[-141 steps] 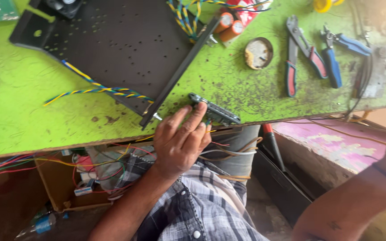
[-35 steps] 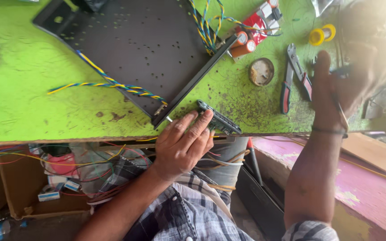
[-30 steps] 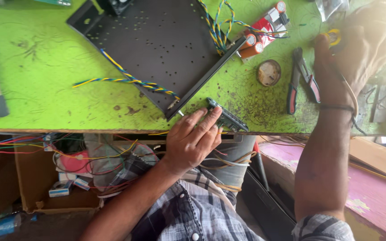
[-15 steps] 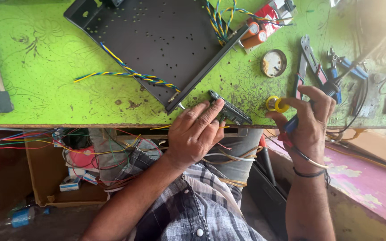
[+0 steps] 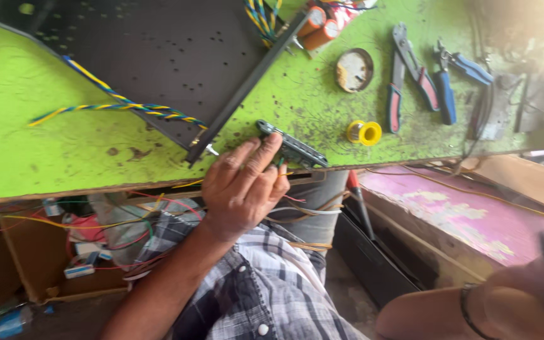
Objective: The person strips and twists colored wires, then uses a soldering iron to attach them to a small circuit board. They continue by connecting additional wires and handling a black electronic device, likely a car stereo, before picking up a power drill.
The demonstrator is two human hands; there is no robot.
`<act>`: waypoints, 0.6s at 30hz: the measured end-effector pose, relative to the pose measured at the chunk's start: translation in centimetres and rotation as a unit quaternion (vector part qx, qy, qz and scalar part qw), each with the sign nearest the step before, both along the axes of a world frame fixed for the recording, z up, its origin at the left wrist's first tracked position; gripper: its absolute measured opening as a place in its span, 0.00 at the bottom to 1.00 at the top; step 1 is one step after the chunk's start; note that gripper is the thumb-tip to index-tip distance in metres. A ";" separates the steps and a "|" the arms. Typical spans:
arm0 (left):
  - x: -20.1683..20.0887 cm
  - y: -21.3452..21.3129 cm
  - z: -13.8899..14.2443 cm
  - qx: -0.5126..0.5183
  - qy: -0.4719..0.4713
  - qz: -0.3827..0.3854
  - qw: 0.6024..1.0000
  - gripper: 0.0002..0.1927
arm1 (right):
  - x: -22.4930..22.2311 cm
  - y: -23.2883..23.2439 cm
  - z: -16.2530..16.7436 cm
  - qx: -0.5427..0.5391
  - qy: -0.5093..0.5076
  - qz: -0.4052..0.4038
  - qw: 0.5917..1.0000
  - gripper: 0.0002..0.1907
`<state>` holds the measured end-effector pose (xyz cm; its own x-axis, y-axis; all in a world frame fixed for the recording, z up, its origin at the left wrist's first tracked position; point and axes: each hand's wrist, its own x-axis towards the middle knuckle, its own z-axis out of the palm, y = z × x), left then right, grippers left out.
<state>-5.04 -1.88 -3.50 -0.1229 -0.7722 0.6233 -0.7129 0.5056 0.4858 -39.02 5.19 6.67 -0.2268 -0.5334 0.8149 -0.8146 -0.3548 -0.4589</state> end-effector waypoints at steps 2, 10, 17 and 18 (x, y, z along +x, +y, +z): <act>0.0 0.1 0.0 0.005 0.001 -0.003 1.000 0.09 | -0.7 0.2 -0.3 0.004 -0.024 0.004 1.000 0.19; 0.1 0.1 -0.1 0.013 -0.002 -0.009 1.000 0.11 | 2.4 -1.9 -1.6 0.066 -0.120 0.067 0.988 0.22; 0.1 0.2 -0.1 0.014 -0.006 -0.009 1.000 0.09 | 3.1 -2.7 -2.0 0.079 -0.162 0.088 0.980 0.22; 0.1 0.2 -0.1 0.013 -0.007 -0.008 1.000 0.09 | 3.1 -2.7 -2.1 0.081 -0.162 0.088 0.979 0.22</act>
<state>-4.91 -1.70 -3.57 -0.1441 -0.7858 0.6015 -0.7122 0.5043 0.4883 -35.92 2.46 4.57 -0.3512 -0.7046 0.6166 -0.5497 -0.3779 -0.7450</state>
